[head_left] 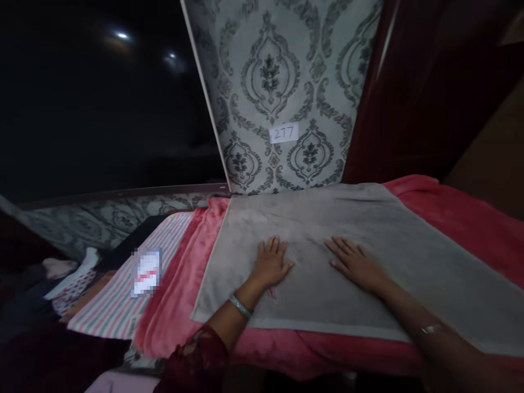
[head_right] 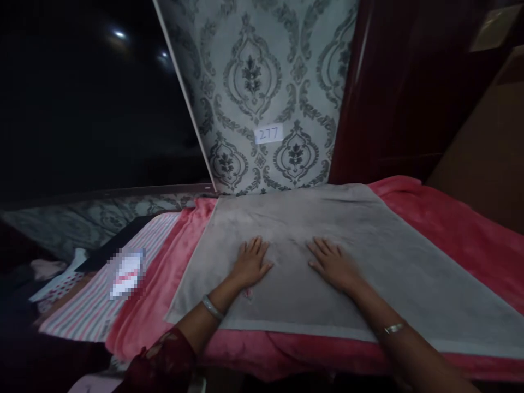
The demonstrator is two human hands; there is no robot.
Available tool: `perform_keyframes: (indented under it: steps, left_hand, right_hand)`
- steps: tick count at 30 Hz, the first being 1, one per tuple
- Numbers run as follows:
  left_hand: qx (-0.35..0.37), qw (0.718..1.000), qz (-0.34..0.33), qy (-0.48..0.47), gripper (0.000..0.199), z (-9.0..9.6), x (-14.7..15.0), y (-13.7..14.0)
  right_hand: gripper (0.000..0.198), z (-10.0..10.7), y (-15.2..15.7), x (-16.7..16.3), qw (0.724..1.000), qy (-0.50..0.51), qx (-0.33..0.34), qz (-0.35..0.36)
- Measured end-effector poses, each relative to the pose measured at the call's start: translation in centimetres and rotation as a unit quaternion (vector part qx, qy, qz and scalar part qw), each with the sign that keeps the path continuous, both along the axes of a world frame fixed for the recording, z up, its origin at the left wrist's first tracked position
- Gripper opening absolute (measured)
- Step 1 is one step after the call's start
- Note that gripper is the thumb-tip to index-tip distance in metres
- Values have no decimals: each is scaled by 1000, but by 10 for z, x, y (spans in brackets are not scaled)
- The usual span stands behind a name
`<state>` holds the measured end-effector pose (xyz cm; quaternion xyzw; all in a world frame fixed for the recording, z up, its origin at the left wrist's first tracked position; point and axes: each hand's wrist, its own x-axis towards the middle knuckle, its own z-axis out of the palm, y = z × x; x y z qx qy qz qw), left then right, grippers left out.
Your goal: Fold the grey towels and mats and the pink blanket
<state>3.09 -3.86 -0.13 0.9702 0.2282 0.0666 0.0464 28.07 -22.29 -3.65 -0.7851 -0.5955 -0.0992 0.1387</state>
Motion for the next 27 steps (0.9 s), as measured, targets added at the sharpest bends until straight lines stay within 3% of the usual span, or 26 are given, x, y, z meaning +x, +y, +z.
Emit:
perform_keyframes:
  steps: [5, 8, 11, 16, 22, 27]
  left_hand:
    - [-7, 1000, -5, -16, 72, -6, -1, -2]
    - [-15, 1000, 7, -25, 72, -2, -3, -5]
    - [-19, 998, 60, -22, 72, 1, -6, -5]
    - [-4, 989, 148, 6, 71, 5, -18, 17]
    - [27, 963, 263, 45, 67, 15, -73, 57]
    - [75, 924, 371, 45, 54, 19, -136, 55]
  right_hand:
    - [67, -33, -6, 4, 1000, 17, -3, -8]
    - [71, -34, -7, 7, 1000, 25, -8, -4]
    - [73, -34, -6, 8, 1000, 30, -7, 0]
    - [73, -37, -5, 7, 999, 33, 3, -5]
    - [72, -37, -6, 7, 1000, 24, -4, -9]
    - [72, -30, -8, 4, 999, 21, -40, -22]
